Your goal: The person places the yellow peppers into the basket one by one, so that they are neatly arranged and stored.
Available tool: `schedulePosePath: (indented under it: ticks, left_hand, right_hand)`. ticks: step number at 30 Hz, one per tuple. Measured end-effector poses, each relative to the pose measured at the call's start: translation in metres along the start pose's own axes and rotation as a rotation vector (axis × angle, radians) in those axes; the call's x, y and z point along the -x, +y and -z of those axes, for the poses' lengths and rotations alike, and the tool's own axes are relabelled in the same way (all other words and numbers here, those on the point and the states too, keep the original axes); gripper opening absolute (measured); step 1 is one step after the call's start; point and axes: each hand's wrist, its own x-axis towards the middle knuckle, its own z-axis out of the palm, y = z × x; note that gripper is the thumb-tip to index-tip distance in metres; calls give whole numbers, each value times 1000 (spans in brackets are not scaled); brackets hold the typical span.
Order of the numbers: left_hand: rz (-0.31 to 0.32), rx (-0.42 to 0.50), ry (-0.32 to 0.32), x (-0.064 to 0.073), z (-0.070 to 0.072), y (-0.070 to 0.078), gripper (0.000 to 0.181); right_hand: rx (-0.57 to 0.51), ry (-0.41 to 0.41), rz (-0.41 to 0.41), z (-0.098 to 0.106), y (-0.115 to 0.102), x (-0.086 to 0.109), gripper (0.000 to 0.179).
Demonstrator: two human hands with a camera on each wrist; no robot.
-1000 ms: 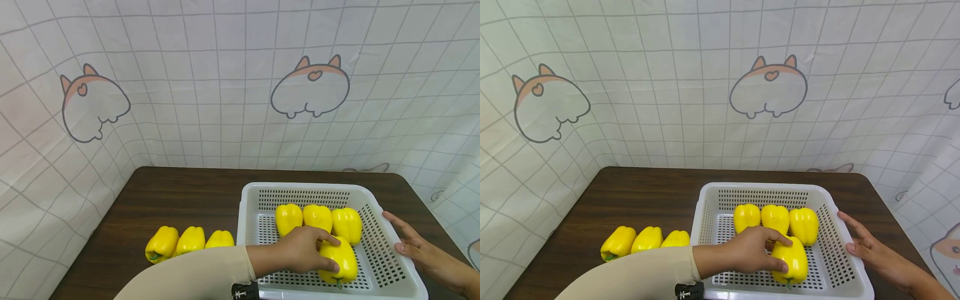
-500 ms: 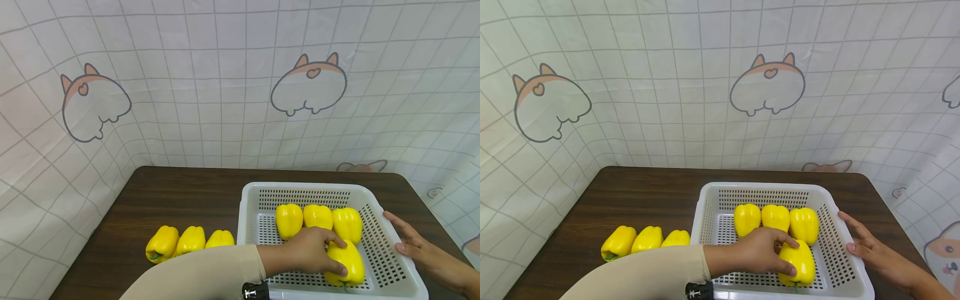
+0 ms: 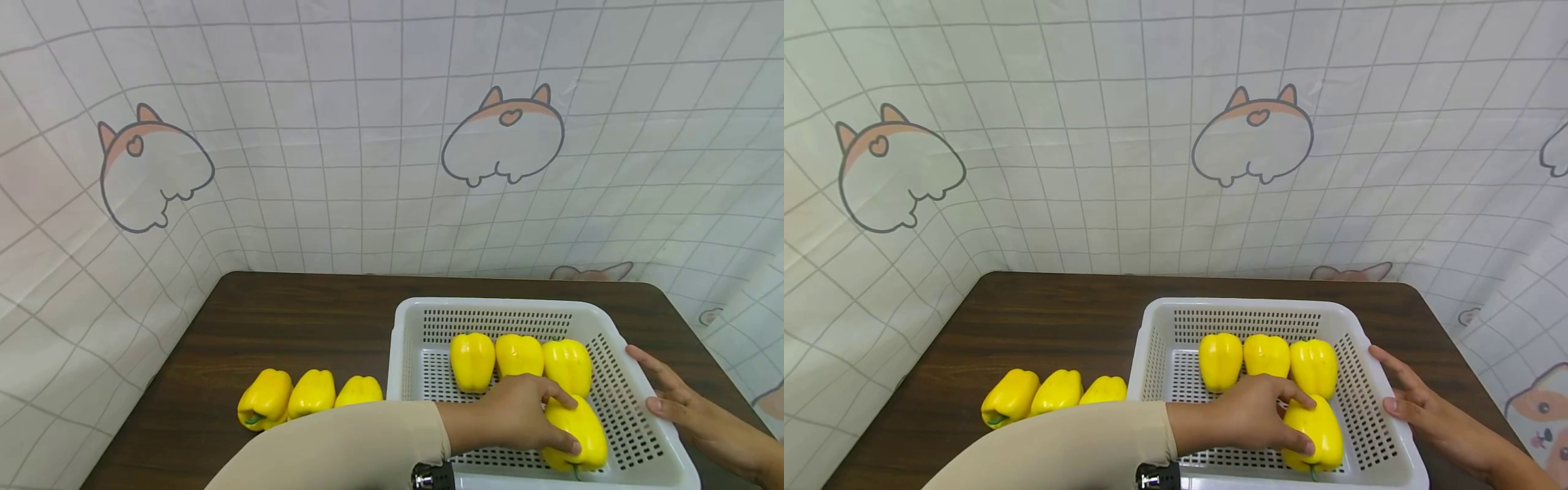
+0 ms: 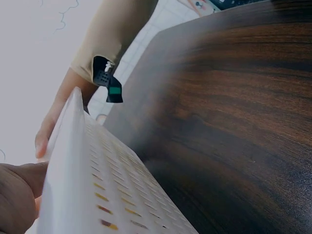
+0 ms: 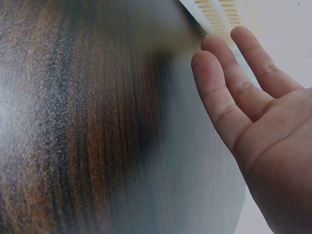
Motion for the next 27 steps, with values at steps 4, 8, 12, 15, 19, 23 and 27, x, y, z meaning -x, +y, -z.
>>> schedulePosePath:
  ticks: [4,8,12,15,19,23,27]
  left_hand:
    - [1,-12,-6,-3,-3,2,43]
    - [1,-49,-8,-5,-6,5,43]
    - [11,-65,-12,-6,-9,7,43]
    - [19,-52,-23,-8,-10,7,43]
    - [10,-52,-29,-9,-11,8,44]
    - [7,-63,-31,-10,-11,10,45]
    - [8,-66,-39,-12,-12,12,45]
  right_hand:
    - [-21,-4,5,0,1,0,69]
    - [-39,-11,16,-1,2,0,69]
    - [-15,8,15,-2,1,0,69]
    - [27,30,9,-3,-1,0,70]
    - [65,34,8,-3,-2,1,69]
    - [68,25,16,-1,-1,1,69]
    - [43,12,15,1,-1,1,70]
